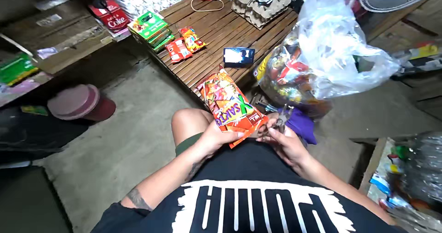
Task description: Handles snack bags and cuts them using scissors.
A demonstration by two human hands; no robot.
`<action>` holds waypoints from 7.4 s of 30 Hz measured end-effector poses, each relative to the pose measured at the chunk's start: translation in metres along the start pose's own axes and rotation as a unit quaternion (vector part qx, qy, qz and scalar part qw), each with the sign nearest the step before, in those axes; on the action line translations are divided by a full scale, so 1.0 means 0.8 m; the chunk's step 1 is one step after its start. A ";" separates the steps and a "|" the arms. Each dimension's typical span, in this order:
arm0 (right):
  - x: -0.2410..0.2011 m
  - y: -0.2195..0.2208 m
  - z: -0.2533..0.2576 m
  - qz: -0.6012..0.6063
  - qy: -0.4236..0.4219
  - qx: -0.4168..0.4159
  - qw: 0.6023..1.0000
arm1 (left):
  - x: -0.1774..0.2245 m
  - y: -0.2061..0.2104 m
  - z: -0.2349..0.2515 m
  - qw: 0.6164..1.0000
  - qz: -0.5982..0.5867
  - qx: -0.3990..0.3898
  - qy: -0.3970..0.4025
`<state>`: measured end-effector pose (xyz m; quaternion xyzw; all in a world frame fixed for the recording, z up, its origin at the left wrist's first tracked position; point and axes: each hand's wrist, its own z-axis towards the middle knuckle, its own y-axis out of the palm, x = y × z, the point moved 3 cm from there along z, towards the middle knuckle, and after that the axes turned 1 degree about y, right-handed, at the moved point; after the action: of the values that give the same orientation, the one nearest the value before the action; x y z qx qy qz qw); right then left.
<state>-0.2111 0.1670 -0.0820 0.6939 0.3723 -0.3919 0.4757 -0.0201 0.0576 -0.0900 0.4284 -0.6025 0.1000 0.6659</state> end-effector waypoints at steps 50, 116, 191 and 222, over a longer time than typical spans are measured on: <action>0.000 0.011 -0.043 0.020 -0.095 0.107 0.989 | -0.019 0.072 -0.026 0.989 -0.109 0.033 -0.097; -0.020 0.001 -0.054 -0.140 0.114 -0.114 0.977 | -0.024 0.044 -0.024 0.981 -0.043 0.160 0.100; -0.008 0.041 -0.024 -0.482 -0.018 -0.083 0.872 | -0.016 0.040 -0.042 0.950 0.134 0.140 0.245; -0.005 0.037 -0.023 -0.511 -0.032 -0.070 0.856 | -0.019 0.039 -0.040 0.949 0.157 0.132 0.240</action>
<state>-0.1829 0.1756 -0.0630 0.3580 0.6859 -0.5746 0.2668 -0.0210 0.1045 -0.0865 0.3758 -0.4659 0.3817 0.7042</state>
